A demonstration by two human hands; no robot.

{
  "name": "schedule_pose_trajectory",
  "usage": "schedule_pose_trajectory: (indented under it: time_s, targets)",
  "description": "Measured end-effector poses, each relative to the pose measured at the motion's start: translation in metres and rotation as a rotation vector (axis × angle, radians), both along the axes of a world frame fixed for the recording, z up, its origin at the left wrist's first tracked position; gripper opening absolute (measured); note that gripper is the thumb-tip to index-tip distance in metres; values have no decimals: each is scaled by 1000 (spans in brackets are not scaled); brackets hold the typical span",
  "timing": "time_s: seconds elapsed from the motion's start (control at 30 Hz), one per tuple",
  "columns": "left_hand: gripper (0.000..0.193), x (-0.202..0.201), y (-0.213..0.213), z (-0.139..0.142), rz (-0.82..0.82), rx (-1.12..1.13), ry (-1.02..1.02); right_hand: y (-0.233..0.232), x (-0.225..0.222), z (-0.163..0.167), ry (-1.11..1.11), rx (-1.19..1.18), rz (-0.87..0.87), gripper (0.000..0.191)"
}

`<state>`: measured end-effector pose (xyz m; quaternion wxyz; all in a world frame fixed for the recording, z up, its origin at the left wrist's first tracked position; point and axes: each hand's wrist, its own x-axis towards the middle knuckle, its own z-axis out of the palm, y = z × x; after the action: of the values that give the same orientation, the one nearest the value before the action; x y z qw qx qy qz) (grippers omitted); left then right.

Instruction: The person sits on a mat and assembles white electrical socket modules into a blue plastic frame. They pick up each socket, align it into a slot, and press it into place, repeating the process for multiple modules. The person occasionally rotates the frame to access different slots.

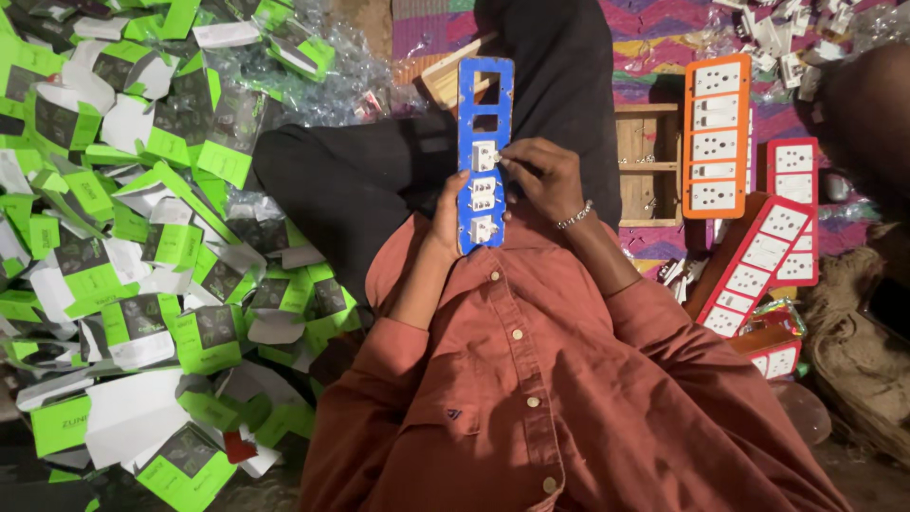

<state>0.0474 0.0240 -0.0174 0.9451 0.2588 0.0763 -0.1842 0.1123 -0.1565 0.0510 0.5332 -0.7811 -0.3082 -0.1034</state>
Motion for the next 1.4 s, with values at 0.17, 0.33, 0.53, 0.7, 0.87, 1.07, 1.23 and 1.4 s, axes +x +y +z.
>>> schedule_pose_trajectory:
  time_s: [0.17, 0.33, 0.53, 0.7, 0.87, 1.07, 1.23, 1.4]
  targets:
    - [60, 2, 0, 1, 22, 0, 0, 2, 3, -5, 57, 15, 14, 15]
    - [61, 0, 1, 2, -30, -5, -6, 0, 4, -9, 134, 37, 36, 15]
    - [62, 1, 1, 3, -47, 14, 17, -1, 2, -8, 92, 30, 25, 16]
    - [63, 1, 0, 7, -18, -10, 41, -1, 0, -5, 156, -2, -49, 14]
    - [63, 1, 1, 8, -62, 12, 0, -2, -2, -4, 49, -23, -32, 10]
    - [64, -1, 2, 6, -68, 22, 19, -2, -1, -6, 113, 40, 0, 12]
    - [67, 0, 2, 4, -84, 43, 35, -4, 0, -9, 250, 58, -8, 8]
    - [67, 0, 2, 3, -94, 37, 30, -6, 1, -12, 201, 37, -34, 9]
